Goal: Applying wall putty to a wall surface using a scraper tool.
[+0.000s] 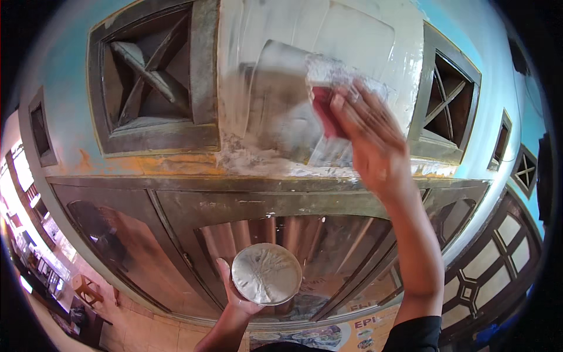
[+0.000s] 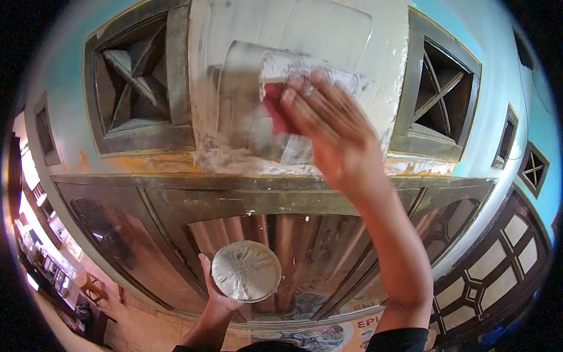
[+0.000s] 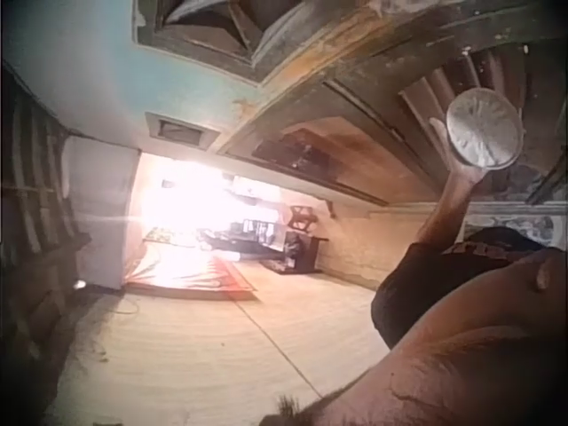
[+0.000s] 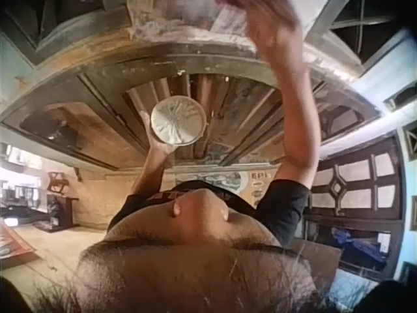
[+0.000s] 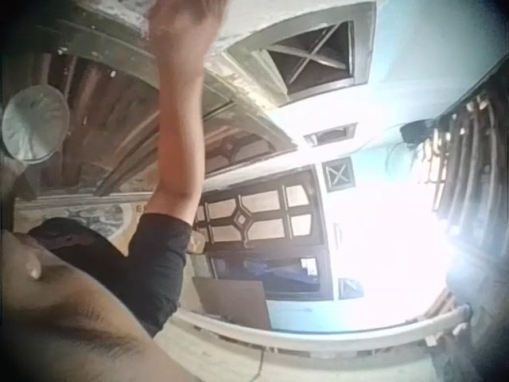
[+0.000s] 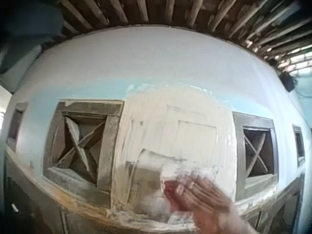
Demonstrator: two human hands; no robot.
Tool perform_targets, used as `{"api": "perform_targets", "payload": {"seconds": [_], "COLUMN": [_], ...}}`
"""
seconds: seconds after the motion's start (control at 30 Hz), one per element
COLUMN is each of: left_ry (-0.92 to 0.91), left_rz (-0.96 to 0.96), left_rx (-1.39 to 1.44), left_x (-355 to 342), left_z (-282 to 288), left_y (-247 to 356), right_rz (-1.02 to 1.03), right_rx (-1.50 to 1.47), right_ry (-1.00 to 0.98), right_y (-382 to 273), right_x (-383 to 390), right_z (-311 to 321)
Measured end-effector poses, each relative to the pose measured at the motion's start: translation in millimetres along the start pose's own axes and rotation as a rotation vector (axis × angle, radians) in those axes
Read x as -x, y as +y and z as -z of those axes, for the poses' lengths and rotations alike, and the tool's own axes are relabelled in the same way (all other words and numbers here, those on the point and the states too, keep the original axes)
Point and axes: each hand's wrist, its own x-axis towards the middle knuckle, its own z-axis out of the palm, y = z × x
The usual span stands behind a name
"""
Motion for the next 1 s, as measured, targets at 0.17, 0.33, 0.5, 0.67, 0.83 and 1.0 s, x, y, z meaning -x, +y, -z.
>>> {"api": "perform_targets", "payload": {"seconds": [0.17, 0.33, 0.5, 0.67, 0.83, 1.0], "left_ry": [-0.129, -0.153, -0.088, -0.116, -0.069, -0.062], "left_rz": [0.102, 0.041, 0.020, 0.012, 0.024, -0.003], "left_rx": [0.544, 0.225, 0.108, 0.126, 0.208, 0.112], "left_x": [-7, -18, -24, -29, -31, -33], "left_z": [-2, 2, 3, 2, -5, -4], "left_y": [-9, -19, -24, -35, -42, -49], "right_rz": [-0.097, -0.097, -0.036, 0.015, -0.042, -0.072], "right_rx": [0.009, -0.117, -0.269, -0.123, -0.028, -0.151], "right_ry": [-0.143, -0.305, -0.345, 0.032, -0.068, -0.333], "right_y": [18, -23, -33, 22, 57, 20], "right_x": [18, 88, 101, 35, 29, 94], "right_z": [-23, -23, 6, 29, 2, -7]}}
